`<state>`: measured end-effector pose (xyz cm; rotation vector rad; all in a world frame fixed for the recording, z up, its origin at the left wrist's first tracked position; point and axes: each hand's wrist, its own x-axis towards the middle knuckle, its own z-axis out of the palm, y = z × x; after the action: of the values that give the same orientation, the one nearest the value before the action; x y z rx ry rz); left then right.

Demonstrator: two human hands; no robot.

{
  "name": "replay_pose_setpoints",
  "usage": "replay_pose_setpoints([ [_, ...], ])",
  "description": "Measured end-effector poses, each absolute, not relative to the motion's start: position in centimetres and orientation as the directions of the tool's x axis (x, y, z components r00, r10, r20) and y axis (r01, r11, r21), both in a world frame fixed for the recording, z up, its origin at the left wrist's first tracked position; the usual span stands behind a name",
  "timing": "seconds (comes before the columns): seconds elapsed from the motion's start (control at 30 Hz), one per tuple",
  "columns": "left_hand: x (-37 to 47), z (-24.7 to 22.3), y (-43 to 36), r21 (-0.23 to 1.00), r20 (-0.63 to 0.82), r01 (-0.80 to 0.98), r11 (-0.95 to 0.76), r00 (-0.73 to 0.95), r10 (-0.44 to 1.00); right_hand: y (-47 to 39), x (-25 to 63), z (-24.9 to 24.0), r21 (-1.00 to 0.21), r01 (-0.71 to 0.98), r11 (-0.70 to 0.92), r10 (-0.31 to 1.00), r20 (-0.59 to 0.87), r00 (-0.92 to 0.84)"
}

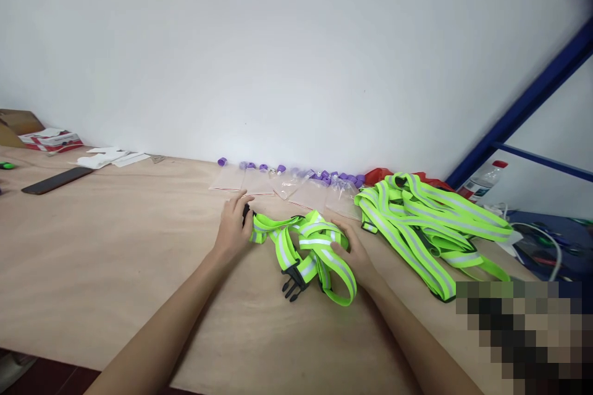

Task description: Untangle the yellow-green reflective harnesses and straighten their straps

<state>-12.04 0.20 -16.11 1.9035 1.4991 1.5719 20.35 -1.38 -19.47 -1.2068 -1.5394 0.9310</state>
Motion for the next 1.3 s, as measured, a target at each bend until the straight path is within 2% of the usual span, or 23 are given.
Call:
replay_pose_setpoints([
  [0.07,-11.6,-16.0,-0.2,0.606,0.620,0.634,-0.481,0.002,0.784,-1.9,20.2,-18.9,-0.926,0.311,0.214,0.974,0.177,-0.143],
  [0.13,-11.3,-16.1,-0.4,0.562,0.596,0.637,-0.527,0.130,0.793,-2.1,20.0,-18.4,-0.913,0.346,0.214,0.971,0.161,-0.177],
  [0.27,-11.0,-16.3,-0.7,0.664,0.430,0.540,-0.517,0.289,0.855,-2.1,19.8,-18.2,-0.889,0.399,0.224,0.971,0.171,-0.165],
  [0.53,-11.0,-15.8,-1.1,0.807,0.278,0.440,-0.393,0.304,0.911,-1.2,20.4,-19.5,-0.890,0.373,0.263,0.965,0.249,-0.086],
  [0.73,-10.7,-16.3,-0.6,0.757,0.272,0.504,-0.416,0.335,0.902,-0.4,20.7,-20.7,-0.945,0.175,0.275,0.961,0.272,-0.045],
  [0.9,-11.1,-16.7,-0.1,0.745,0.289,0.546,-0.384,0.255,0.923,-0.6,20.4,-20.1,-0.966,0.074,0.248,0.969,0.248,-0.004],
  [1.17,-12.7,-17.4,0.7,0.698,0.296,0.685,-0.210,-0.009,0.955,-0.8,20.3,-19.4,-0.963,0.201,0.182,0.964,0.215,0.157],
  [1.23,-12.7,-17.4,0.9,0.655,0.332,0.721,-0.227,-0.004,0.943,-0.7,20.5,-19.3,-0.949,0.260,0.176,0.957,0.227,0.179],
  [1.3,-12.5,-17.2,0.8,0.601,0.437,0.733,-0.318,0.032,0.899,-0.7,20.7,-19.2,-0.934,0.314,0.170,0.956,0.234,0.177],
])
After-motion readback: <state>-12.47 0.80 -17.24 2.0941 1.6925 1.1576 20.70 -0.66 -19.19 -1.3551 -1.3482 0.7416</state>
